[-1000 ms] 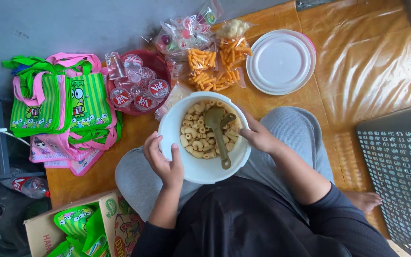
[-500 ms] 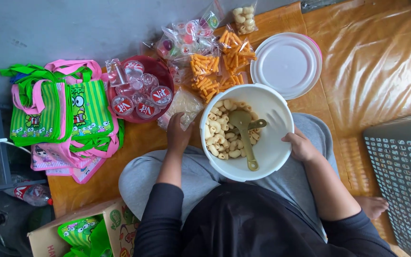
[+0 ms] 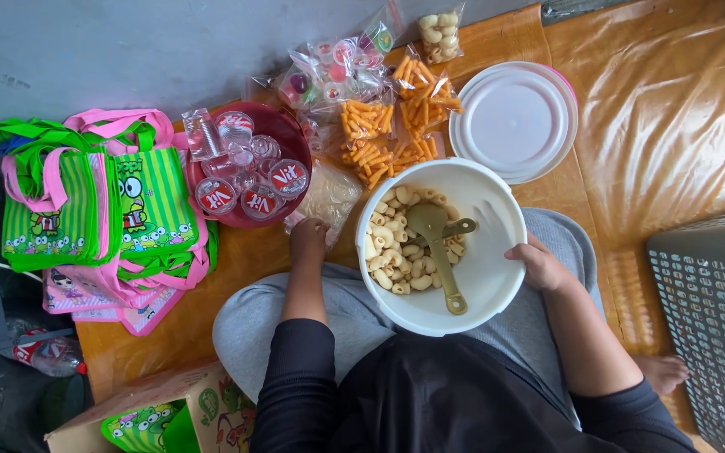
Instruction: The person scoops small ring-shaped snacks from a white bucket into clear plastic cups using a green scoop, then places the filled cups on the floor. The person repeats this process multiple times.
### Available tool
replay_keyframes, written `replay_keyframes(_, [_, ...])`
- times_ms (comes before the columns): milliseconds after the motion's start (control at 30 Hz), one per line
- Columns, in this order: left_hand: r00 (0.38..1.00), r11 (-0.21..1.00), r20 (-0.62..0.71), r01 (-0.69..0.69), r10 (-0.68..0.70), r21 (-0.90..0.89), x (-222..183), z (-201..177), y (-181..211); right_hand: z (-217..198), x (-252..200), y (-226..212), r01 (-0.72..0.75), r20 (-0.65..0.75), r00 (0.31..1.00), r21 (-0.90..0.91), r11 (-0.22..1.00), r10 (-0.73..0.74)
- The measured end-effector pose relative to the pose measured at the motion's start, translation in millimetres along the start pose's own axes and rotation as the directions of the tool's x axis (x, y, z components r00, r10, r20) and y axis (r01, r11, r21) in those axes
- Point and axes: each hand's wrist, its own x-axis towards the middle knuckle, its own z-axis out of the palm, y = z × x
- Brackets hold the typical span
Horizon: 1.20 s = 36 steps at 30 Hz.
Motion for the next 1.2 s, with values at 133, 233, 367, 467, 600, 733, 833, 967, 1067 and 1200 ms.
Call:
replay_keyframes(133, [0.996, 0.994, -0.054, -0.063, 0.068, 0.089, -24.8, -25.9, 24.8, 23.3, 1.0, -67.2, -0.035, -0.008, 0.999, 0.009, 0.999, 0.035])
replay_keyframes(233, [0.999, 0.978, -0.020, -0.031, 0.036, 0.206, -1.6, 1.7, 11.3, 19.8, 8.3, -71.3, -0.070, -0.051, 0.996, 0.030, 0.997, 0.071])
replay_keyframes(367, [0.999, 0.971, 0.011, -0.034, 0.033, 0.237, 14.4, 24.4, -4.9, 19.4, 11.3, -82.2, -0.125, -0.123, 0.983, 0.105, 0.987, 0.137])
replay_keyframes(467, [0.999, 0.989, 0.027, 0.026, -0.031, 0.146, 18.0, 29.9, -19.8, 16.5, 10.0, -78.9, -0.144, -0.153, 0.974, 0.160, 0.977, 0.169])
replay_keyframes(600, [0.996, 0.995, 0.008, 0.091, -0.091, -0.029, -16.3, -28.0, 16.7, 9.8, 14.8, -70.4, -0.123, -0.092, 0.985, 0.227, 0.966, 0.147])
replay_keyframes(733, [0.986, 0.969, -0.005, 0.165, -0.169, -0.184, -8.0, -26.5, 4.8, 8.1, 14.7, -68.6, -0.093, -0.064, 0.991, 0.272, 0.958, 0.115])
replay_keyframes(833, [0.977, 0.940, -0.019, 0.201, -0.214, -0.275, -13.2, -37.2, 12.4, 7.8, 14.3, -66.2, -0.081, -0.063, 0.993, 0.297, 0.952, 0.104])
replay_keyframes(967, [0.948, 0.854, -0.027, 0.274, -0.318, -0.443, -22.8, -50.3, 26.0, 3.7, 14.9, -54.6, -0.100, -0.047, 0.992, 0.321, 0.942, 0.121])
replay_keyframes(1067, [0.949, 0.859, -0.044, 0.263, -0.312, -0.439, -22.3, -51.2, 22.2, 6.5, 12.5, -54.4, -0.086, -0.066, 0.991, 0.328, 0.941, 0.113])
replay_keyframes(1200, [0.973, 0.900, -0.022, 0.202, -0.228, -0.387, -20.8, -46.7, 19.4, 5.5, 15.4, -50.1, -0.082, -0.058, 0.992, 0.345, 0.935, 0.108])
